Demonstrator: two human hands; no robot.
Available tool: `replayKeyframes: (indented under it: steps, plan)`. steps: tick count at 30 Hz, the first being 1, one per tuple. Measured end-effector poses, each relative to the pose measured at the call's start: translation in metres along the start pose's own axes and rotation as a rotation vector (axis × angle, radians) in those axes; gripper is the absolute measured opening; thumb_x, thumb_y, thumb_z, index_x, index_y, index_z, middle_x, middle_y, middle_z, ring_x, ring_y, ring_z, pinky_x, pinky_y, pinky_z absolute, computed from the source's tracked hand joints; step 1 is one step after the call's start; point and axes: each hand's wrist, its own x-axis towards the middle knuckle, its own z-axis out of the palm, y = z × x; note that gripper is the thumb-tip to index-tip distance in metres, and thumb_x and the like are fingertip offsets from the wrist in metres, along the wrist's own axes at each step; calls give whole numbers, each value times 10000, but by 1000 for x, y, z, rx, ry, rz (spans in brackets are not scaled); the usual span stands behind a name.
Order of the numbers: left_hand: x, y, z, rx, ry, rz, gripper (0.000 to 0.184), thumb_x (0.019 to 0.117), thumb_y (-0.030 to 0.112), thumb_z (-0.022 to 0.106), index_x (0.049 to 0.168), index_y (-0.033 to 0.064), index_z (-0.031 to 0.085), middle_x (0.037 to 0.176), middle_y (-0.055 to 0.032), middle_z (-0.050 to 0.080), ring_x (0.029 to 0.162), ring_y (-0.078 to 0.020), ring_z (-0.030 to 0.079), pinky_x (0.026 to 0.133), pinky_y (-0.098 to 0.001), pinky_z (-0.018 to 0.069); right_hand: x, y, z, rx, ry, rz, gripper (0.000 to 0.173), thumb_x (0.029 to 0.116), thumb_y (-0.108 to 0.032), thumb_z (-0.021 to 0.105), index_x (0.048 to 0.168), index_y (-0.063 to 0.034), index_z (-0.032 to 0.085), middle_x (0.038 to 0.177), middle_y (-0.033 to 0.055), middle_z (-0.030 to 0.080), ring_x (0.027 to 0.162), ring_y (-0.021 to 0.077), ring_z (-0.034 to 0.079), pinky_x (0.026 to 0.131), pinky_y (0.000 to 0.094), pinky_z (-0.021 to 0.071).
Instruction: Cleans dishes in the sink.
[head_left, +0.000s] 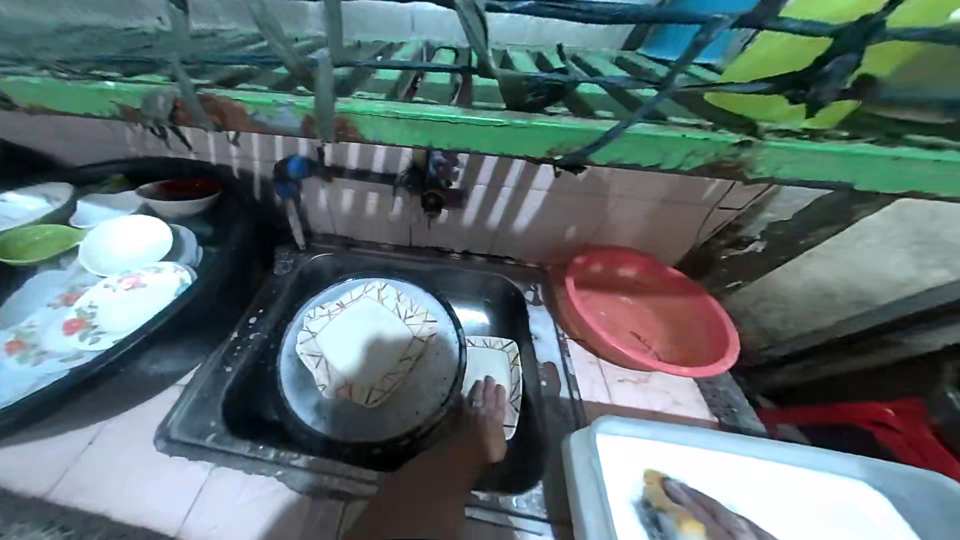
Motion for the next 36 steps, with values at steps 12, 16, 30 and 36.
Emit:
replayKeyframes:
  steps: [12,16,30,36]
  plan:
    - [-87,14,-107,-998,466,104,459,1040,135,516,1450,-64,460,1341,-240,590,1217,-246,590,1057,-384,469,5,10,4,596,249,-16,656,983,-380,636,1431,77,493,1419,295,542,1326,373,529,1144,499,406]
    - [-129,11,-136,-1199,390,354,459,844,61,579,1288,-51,543,1068,-95,672,943,-110,659,851,-321,565,54,-105,-29,694,477,-155,544,916,-214,685,1329,122,574,1343,282,601,1203,286,626,1033,422,519]
    - [-230,-44,-185,-1101,388,322,373,889,54,523,1246,-45,567,1019,-48,649,906,-67,628,838,-282,537,127,-275,12,536,544,-269,590,897,-324,674,1327,76,613,1304,269,647,1238,428,613,1059,598,470]
    - [-250,-62,-200,-1339,401,170,415,844,-32,557,1255,-1,609,1031,-81,687,907,-140,668,805,-347,568,165,-257,16,760,498,-133,497,970,-209,666,1373,63,563,1287,255,645,1214,350,625,1055,543,485]
